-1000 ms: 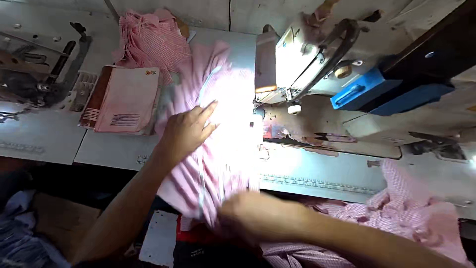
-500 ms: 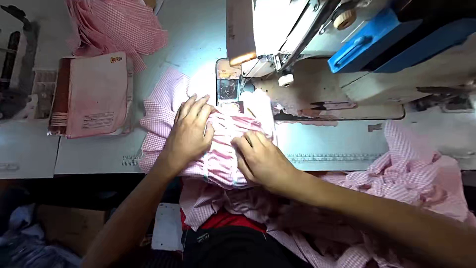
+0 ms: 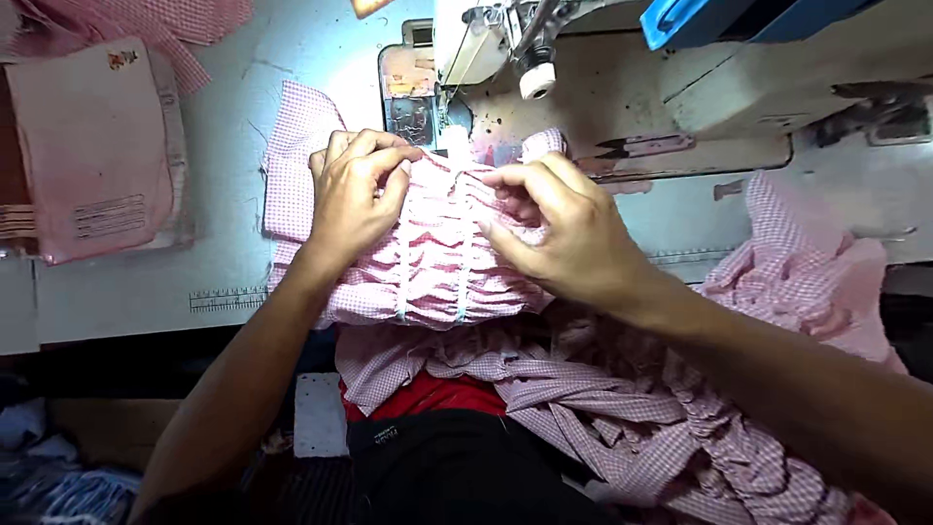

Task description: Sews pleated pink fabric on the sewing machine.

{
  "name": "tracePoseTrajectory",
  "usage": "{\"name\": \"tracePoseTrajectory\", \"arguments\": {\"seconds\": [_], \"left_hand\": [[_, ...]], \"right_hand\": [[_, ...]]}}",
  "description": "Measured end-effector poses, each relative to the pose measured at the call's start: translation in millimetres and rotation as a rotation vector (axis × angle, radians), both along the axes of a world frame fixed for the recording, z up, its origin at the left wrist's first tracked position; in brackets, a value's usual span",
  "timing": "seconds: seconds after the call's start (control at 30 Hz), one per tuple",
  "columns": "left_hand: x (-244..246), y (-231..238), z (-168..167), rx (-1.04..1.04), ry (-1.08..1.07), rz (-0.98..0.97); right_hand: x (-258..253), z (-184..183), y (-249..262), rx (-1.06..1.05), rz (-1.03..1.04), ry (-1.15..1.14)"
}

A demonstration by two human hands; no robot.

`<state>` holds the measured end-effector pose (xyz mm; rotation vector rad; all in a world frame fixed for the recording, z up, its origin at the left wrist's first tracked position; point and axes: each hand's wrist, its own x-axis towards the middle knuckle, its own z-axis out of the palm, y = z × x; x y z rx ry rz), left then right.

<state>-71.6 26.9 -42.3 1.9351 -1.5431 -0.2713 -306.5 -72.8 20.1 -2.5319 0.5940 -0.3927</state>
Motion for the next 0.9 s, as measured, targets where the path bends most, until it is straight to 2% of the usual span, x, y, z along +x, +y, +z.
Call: {"name": "tracePoseTrajectory", "arguments": {"seconds": [0.1, 0.2, 0.4, 0.9], "left_hand": [[-14, -9, 0, -0.043, 0.032, 0.042], [-11, -21, 4, -0.008, 0.044, 0.109], [-4, -37, 4, 0.046, -0.016, 0.168], [-15, -49, -5, -0.005, -0.084, 0.164]], "right_hand": [[40, -19, 10, 0.013, -0.024, -0.203], [62, -61, 3, -0.087, -0.072, -0.135], [42, -56, -7, -0.238, 0.008, 0.043], [45, -63, -35, -0.287, 0.016, 0.084]]}}
